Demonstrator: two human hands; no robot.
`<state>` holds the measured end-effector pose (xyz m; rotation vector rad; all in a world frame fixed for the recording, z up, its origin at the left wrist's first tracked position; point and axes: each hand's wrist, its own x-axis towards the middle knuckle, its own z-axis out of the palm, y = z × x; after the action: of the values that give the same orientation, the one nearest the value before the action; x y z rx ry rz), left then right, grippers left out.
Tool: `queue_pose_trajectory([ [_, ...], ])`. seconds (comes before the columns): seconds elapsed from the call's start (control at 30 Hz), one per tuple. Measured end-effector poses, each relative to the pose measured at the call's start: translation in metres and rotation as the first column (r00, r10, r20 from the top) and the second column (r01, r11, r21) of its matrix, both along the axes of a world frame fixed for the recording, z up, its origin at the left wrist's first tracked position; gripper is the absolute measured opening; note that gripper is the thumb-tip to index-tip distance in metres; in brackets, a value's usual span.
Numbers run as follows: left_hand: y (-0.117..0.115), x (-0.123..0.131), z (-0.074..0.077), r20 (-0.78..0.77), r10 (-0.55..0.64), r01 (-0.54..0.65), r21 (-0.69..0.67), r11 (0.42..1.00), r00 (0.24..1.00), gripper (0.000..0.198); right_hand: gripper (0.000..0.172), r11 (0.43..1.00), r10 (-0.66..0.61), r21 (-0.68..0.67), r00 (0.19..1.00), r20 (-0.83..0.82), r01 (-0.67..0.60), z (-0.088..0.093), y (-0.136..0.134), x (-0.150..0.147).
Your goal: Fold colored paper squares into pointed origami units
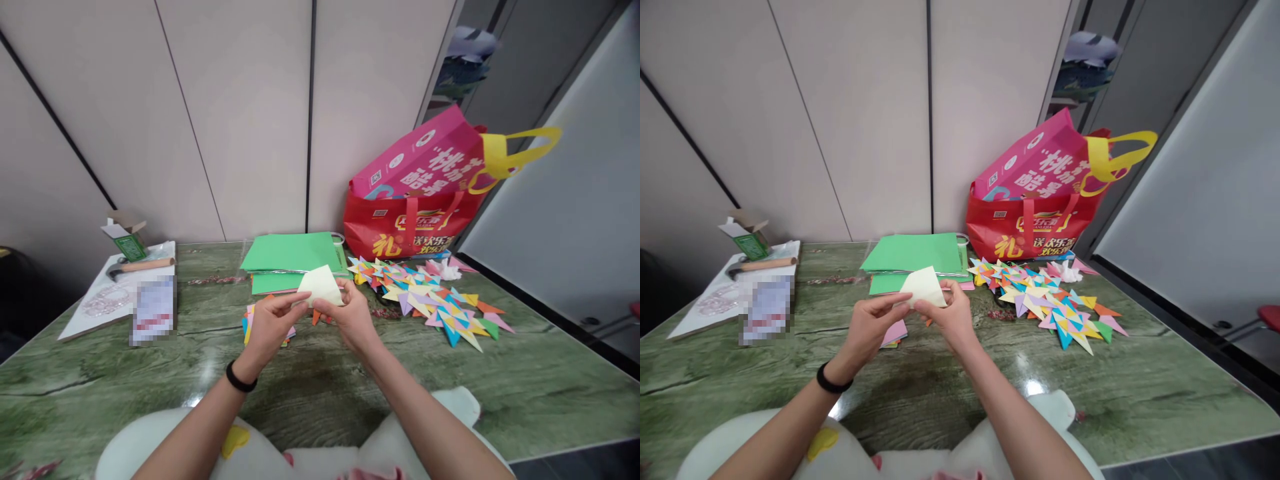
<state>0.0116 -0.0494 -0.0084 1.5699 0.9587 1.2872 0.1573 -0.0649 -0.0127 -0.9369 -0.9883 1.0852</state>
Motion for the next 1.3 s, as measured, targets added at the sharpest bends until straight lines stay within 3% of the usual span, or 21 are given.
queue_pose_trajectory([
  [0.33, -0.002, 0.002, 0.009, 0.004, -0.006, 0.006, -0.032, 0.999, 1.0, 0.02, 0.057, 0.997, 0.03, 0.069, 0.988, 0.151, -0.041, 0.0, 0.002, 0.001],
  [0.6, -0.001, -0.001, 0.011, 0.008, -0.149, 0.148, -0.124, 0.981, 0.989, 0.028, 0.042, 0.999, 0.029, 0.012, 0.974, 0.223, -0.032, 0.002, 0.001, 0.006],
  [0.73, -0.002, -0.001, 0.013, -0.016, -0.118, 0.116, -0.122, 0.986, 0.993, 0.027, 0.042, 0.996, 0.089, -0.03, 0.985, 0.149, -0.085, 0.003, 0.001, 0.007],
  [1.03, 0.0, -0.002, 0.014, 0.223, -0.108, 0.16, -0.231, 0.96, 0.969, 0.033, 0.039, 0.959, 0.254, -0.101, 0.96, -0.116, -0.266, 0.002, 0.005, 0.017],
  [1.3, 0.006, -0.006, 0.012, 0.348, -0.123, 0.217, -0.246, 0.945, 0.929, 0.036, 0.044, 0.941, 0.327, -0.032, 0.93, -0.17, -0.337, 0.007, 0.006, 0.021],
])
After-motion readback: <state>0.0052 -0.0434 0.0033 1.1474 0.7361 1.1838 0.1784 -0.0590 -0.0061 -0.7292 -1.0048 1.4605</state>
